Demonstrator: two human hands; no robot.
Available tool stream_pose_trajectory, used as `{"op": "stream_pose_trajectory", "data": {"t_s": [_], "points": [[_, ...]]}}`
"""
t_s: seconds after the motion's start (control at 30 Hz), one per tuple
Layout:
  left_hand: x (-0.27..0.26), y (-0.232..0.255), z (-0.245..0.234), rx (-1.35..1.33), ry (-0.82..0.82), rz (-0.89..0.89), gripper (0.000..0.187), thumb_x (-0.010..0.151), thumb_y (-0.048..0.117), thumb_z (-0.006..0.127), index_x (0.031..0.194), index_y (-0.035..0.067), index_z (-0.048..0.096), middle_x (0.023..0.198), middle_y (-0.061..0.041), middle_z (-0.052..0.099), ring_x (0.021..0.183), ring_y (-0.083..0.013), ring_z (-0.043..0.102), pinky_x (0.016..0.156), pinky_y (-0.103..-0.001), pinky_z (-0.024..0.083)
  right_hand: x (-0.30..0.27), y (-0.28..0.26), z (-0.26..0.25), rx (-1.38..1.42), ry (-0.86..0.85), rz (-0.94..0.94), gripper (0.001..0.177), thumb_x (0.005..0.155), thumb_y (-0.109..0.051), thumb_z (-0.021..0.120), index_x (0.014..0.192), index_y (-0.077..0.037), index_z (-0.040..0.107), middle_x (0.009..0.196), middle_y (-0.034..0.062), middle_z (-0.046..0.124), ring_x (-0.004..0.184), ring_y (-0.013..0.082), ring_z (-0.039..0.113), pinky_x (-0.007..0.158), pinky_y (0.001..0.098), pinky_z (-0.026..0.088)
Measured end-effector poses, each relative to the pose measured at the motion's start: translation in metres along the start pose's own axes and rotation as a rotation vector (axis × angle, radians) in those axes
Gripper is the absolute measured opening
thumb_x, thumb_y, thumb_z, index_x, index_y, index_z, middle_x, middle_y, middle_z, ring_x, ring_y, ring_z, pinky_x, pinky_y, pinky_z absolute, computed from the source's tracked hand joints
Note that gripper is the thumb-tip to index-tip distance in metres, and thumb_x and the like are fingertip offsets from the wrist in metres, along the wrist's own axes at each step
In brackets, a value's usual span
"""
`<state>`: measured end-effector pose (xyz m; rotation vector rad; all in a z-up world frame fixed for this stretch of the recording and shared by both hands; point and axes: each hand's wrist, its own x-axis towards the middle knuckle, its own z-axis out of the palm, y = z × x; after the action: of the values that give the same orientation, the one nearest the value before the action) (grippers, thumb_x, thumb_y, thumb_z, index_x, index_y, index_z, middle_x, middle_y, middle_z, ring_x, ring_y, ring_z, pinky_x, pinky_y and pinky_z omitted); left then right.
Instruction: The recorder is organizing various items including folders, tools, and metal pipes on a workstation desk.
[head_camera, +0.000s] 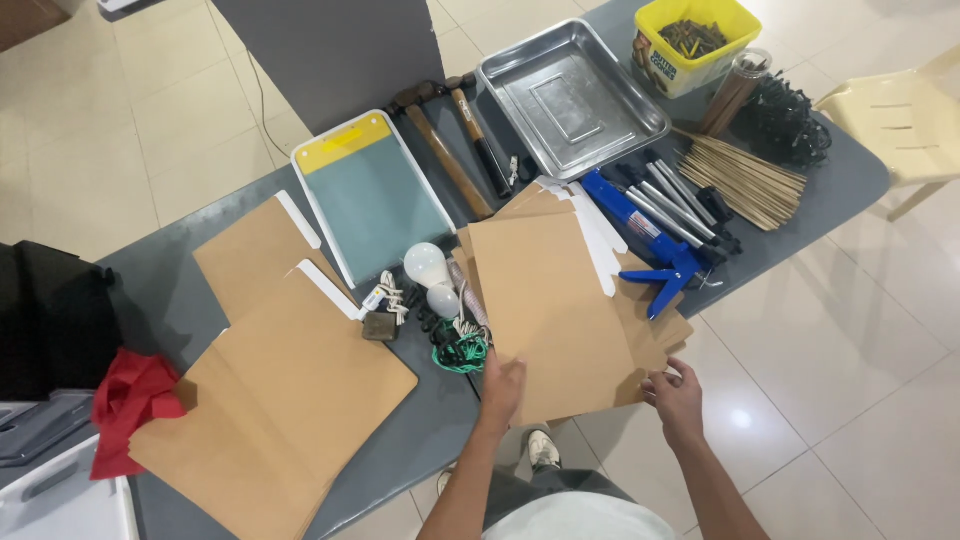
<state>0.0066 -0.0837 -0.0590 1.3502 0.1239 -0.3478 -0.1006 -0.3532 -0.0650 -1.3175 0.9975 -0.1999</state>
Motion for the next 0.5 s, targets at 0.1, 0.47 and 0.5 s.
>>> {"op": "stream_pose_trajectory", "data": {"t_s": [0.1, 0.47, 0.5], "points": [[-0.002, -0.004, 0.006, 0.254, 0.049, 0.171, 0.052, 0.089, 0.012, 0.062, 0.137, -0.002, 0.047, 0.126, -0.017, 0.064, 0.115, -0.0298, 0.061, 0.101, -0.04, 0.049, 0.001, 0.0, -0.004, -0.052, -0.001, -0.051, 0.055, 0.096, -0.011, 0.064, 0.145, 0.001, 0.045, 0.11, 0.0176, 0.067, 0.09, 0.0227, 0.069, 0.076, 0.0358, 0.059], [-0.038, 0.04, -0.052, 0.76, 0.045, 0.158, 0.058, 0.087, 0.027, 0.073, 0.136, 0.004, 0.052, 0.131, -0.024, 0.054, 0.122, -0.0435, 0.054, 0.103, -0.048, 0.046, -0.028, -0.019, 0.014, -0.719, 0.184, -0.631, 0.049, 0.087, -0.016, 0.074, 0.132, 0.002, 0.063, 0.129, 0.0258, 0.058, 0.113, 0.0354, 0.06, 0.098, 0.0459, 0.051], [-0.042, 0.037, -0.07, 0.747, 0.086, 0.185, 0.054, 0.088, 0.027, 0.073, 0.133, 0.005, 0.055, 0.131, -0.022, 0.057, 0.122, -0.0418, 0.056, 0.102, -0.047, 0.047, -0.03, -0.019, 0.019, -0.755, 0.239, -0.758, 0.042, 0.09, -0.016, 0.072, 0.127, 0.002, 0.065, 0.129, 0.025, 0.058, 0.124, 0.0365, 0.056, 0.107, 0.0472, 0.047]]}}
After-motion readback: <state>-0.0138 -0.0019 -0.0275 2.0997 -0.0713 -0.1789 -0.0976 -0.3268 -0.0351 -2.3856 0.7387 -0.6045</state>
